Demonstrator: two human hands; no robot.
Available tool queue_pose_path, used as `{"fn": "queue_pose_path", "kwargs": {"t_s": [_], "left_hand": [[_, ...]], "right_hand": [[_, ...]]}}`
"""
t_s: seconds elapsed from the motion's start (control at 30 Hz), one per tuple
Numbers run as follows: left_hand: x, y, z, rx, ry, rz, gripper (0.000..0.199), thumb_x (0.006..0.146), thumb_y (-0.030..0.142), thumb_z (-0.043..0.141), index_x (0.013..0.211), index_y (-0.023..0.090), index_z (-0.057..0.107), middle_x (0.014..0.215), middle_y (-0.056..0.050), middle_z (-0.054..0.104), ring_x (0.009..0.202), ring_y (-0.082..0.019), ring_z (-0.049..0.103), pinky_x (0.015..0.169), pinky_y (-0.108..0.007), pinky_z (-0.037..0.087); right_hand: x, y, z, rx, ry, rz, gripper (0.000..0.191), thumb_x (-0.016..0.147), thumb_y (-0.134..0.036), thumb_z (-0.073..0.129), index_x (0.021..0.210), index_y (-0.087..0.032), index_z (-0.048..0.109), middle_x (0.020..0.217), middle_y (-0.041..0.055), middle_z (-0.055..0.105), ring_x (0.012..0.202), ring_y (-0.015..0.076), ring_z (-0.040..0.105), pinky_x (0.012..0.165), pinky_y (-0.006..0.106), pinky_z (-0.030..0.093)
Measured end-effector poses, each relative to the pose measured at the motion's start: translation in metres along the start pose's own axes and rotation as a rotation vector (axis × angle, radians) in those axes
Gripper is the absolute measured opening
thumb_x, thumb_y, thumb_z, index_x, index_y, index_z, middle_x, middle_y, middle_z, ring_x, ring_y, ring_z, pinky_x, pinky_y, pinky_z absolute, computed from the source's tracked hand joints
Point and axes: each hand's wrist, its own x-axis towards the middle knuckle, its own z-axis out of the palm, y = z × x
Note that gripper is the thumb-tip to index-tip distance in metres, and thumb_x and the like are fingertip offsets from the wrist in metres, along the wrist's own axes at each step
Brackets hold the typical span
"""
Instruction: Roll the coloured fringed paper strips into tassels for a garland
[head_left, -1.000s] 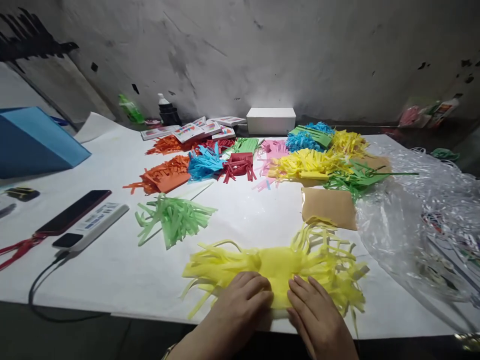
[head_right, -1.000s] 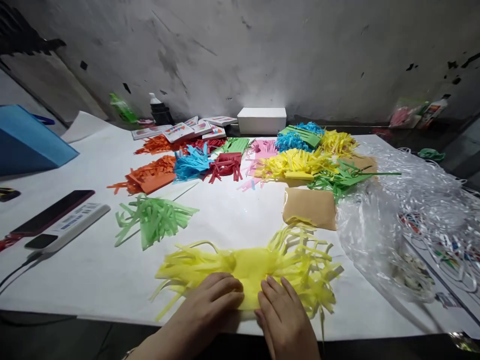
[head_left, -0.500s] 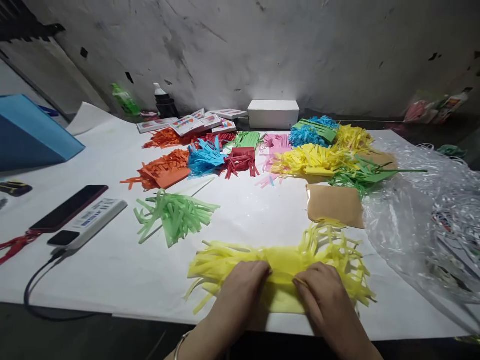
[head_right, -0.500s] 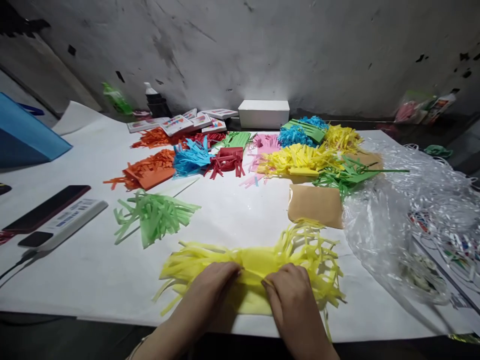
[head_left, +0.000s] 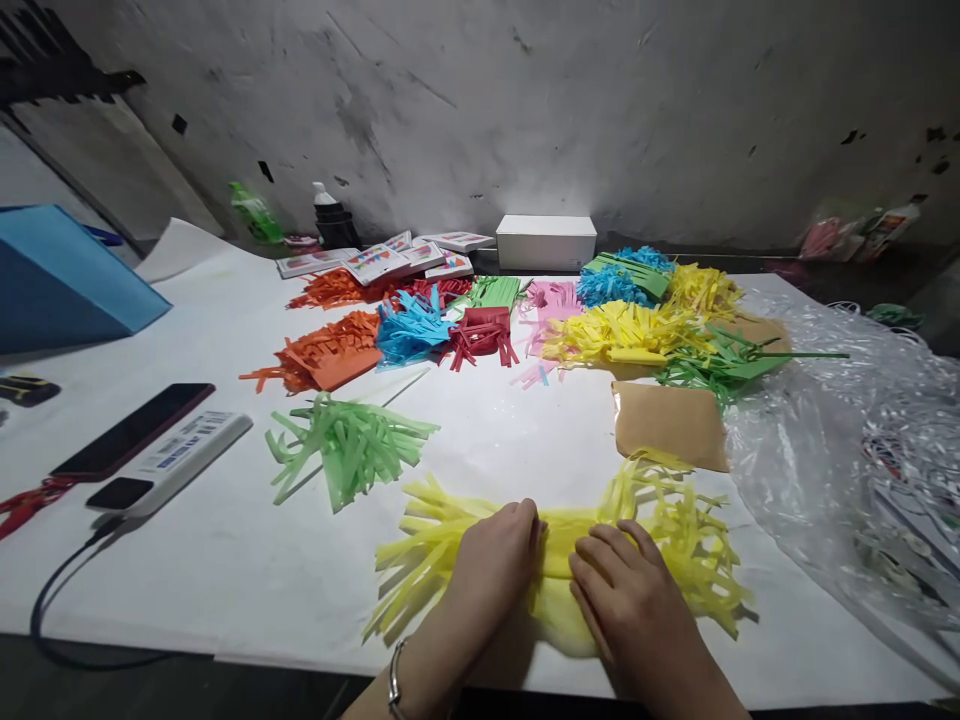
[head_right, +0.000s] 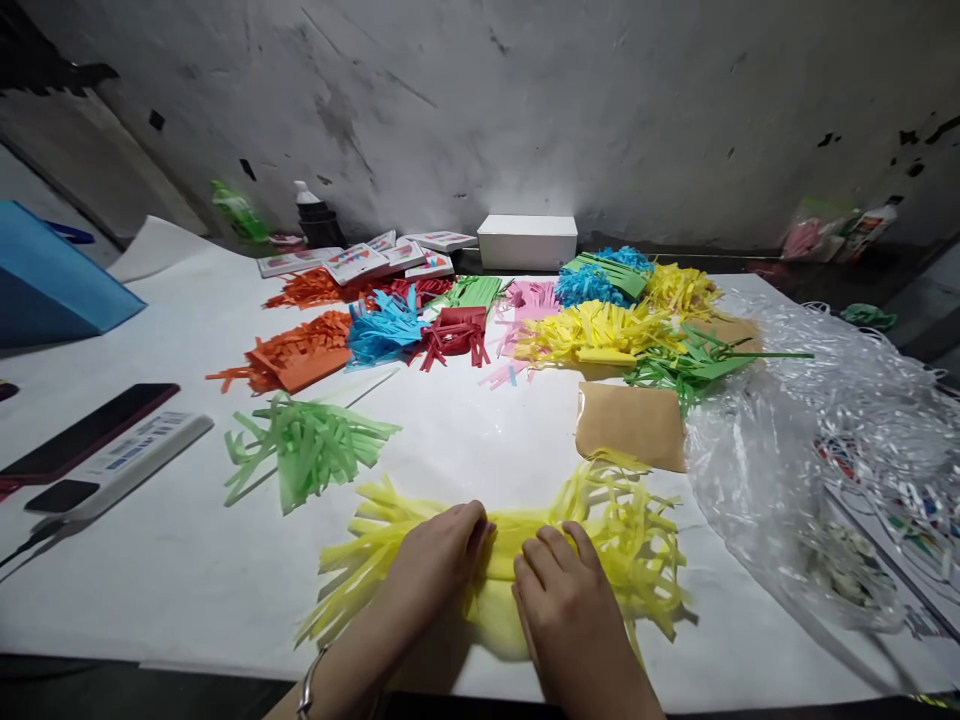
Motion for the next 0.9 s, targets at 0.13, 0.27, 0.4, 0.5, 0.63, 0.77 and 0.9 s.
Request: {"fn": "queue_pose_path", "kwargs": {"t_s": [0.13,0.27,0.4,0.5,0.63,0.77,0.9], "left_hand": [[-0.012,-0.002,-0.002,-0.078,0.212,0.139,0.019,0.093,0.019,0.059,0.112,0.019,0.062,0.108,-0.009,0.071,0.097,-0.026,0.067,0.079,-0.036,0.05],[-0.024,-0.003,0.005,-0.101,0.529,0.487,0.021,0.086,0.02,0.069,0.106,0.024,0.063,0.119,-0.007,0.068,0.113,-0.03,0.057,0.101,-0.049,0.035],[-0.027,-0.009,0.019,-0.143,0.582,0.588,0.018,0.094,0.01,0.053,0.084,0.021,0.062,0.091,-0.001,0.07,0.096,-0.021,0.059,0.101,-0.043,0.031],[-0.03,-0.018,0.025,-0.157,0.505,0.64,0.016,0.097,0.015,0.055,0.084,0.022,0.063,0.083,0.002,0.069,0.09,-0.019,0.059,0.102,-0.042,0.029],[-0.037,-0.029,0.024,-0.161,0.438,0.577,0.014,0.096,0.015,0.058,0.086,0.022,0.063,0.087,0.002,0.071,0.09,-0.019,0.06,0.1,-0.041,0.03],[-0.037,-0.024,0.013,-0.101,0.376,0.383,0.018,0.093,0.011,0.057,0.081,0.02,0.065,0.095,-0.002,0.072,0.093,-0.023,0.061,0.092,-0.044,0.037],[-0.03,-0.01,0.001,0.003,0.226,0.198,0.021,0.091,0.012,0.057,0.074,0.019,0.068,0.095,-0.006,0.071,0.092,-0.026,0.062,0.088,-0.048,0.042]], "right_hand": [[-0.003,0.0,0.005,0.033,0.025,0.027,0.024,0.097,-0.006,0.044,0.089,-0.017,0.064,0.082,0.0028,0.069,0.081,0.0179,0.062,0.102,0.041,0.034],[0.0,-0.004,0.0,0.12,0.083,0.091,0.017,0.096,-0.008,0.049,0.099,-0.017,0.063,0.089,0.0037,0.07,0.085,0.0172,0.063,0.103,0.041,0.034],[0.0,-0.005,0.0,0.062,0.051,-0.017,0.025,0.101,-0.012,0.039,0.102,-0.016,0.064,0.092,0.0051,0.072,0.09,0.0185,0.064,0.108,0.042,0.03],[-0.009,-0.002,0.003,0.026,0.036,-0.048,0.036,0.104,-0.01,0.031,0.092,-0.018,0.064,0.083,0.0028,0.07,0.087,0.0166,0.063,0.109,0.041,0.029],[-0.02,0.0,0.004,0.038,0.023,0.041,0.036,0.105,-0.015,0.031,0.091,-0.02,0.063,0.096,0.0049,0.07,0.101,0.0197,0.061,0.108,0.043,0.028],[-0.013,0.004,0.008,-0.005,0.01,0.193,0.025,0.099,-0.015,0.044,0.08,-0.021,0.059,0.105,0.0074,0.067,0.107,0.0251,0.058,0.102,0.047,0.03],[0.002,0.009,0.011,-0.19,-0.105,0.28,0.016,0.089,-0.013,0.056,0.075,-0.021,0.058,0.086,0.0063,0.064,0.086,0.0268,0.057,0.089,0.048,0.034]]}}
